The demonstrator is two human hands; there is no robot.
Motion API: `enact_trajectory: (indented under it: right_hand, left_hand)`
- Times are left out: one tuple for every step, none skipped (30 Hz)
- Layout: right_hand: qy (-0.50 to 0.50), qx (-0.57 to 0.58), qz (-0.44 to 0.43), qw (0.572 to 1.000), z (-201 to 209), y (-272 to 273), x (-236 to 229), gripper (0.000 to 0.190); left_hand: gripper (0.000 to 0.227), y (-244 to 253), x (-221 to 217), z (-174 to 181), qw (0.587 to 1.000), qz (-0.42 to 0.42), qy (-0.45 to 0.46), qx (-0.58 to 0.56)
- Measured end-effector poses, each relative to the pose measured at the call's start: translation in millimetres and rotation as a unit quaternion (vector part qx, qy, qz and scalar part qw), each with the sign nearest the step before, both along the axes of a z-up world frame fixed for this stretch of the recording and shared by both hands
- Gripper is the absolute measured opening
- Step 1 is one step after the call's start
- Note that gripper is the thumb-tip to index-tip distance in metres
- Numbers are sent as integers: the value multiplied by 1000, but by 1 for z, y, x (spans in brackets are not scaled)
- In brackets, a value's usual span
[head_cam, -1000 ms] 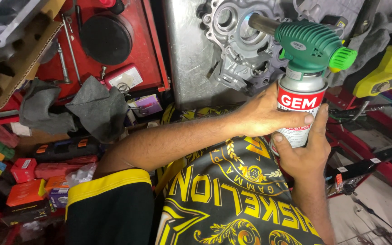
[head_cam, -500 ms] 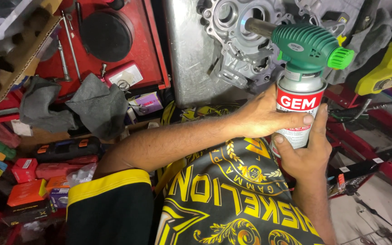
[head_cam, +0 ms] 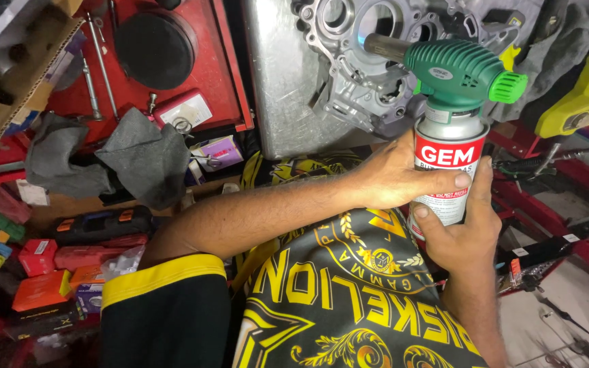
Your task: The person uses a handheld blowtorch to apply heat to a silver metal engine casing. They hold the torch with both hands and direct the flame into the central opening of the part, moving it around to heat different areas.
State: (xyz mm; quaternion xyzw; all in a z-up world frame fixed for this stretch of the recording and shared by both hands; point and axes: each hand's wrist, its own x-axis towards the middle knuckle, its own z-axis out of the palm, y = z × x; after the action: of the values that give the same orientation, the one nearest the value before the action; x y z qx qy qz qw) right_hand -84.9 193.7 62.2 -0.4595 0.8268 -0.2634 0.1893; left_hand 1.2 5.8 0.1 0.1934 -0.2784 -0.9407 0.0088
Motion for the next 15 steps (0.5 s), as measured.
enact_trajectory:
  right_hand:
    - [0,0,-1,1000,1,0,0,93]
    - [2,2,0,1000,1,1,0,93]
    - [4,3,2,1000,2,1,0,93]
    - [4,3,1,1000,2,2,0,93]
    - [2,2,-1,1000,2,4,0,93]
    - [0,0,-3,1000,2,5,0,93]
    - [0,0,-3,1000,2,6,0,93]
    - [-1,0,-4,1000,2,7,0,93]
    - [-3,0,-5,1000,2,7,1,94]
    - [-3,0,-6,1000,3,8,1,94]
    - [-2,2,-8,1000,3,8,2,93]
    - [-2,5,-11,1000,4,9,2,93]
    - [-2,4,-11,1000,4,9,2,93]
    - [-1,5,-11,1000,5,9,2,93]
    - [-1,6,-11,1000,5,8,2,93]
  left_hand:
    - [70,0,-1,1,1000,-1,0,0]
    - [70,0,-1,2,1000,-1,0,1]
    - [70,1,-1,3,1000,-1,0,1]
    - [70,1,-1,4,1000,-1,0,1]
    - [70,2,-1,4,1000,-1,0,0]
    - [69,2,-1,5,1000,-1,1,-2]
    - [69,4,-2,5,1000,-1,1,-2]
    - [69,5,-2,5,1000,1,2,-1]
    - [69,6,-3,5,1000,3,4,1]
    - [69,10,-4,1,1000,3,4,0]
    - [67,14,-5,-2,1000,4,9,-1]
    - [66,18,-6,-6,1000,5,14,-1]
    - [66,18,-6,-5,1000,5,14,-2]
    - [66,17,-6,-3,1000,3,13,-2]
    - [66,17,-6,-2,1000,2,11,-3]
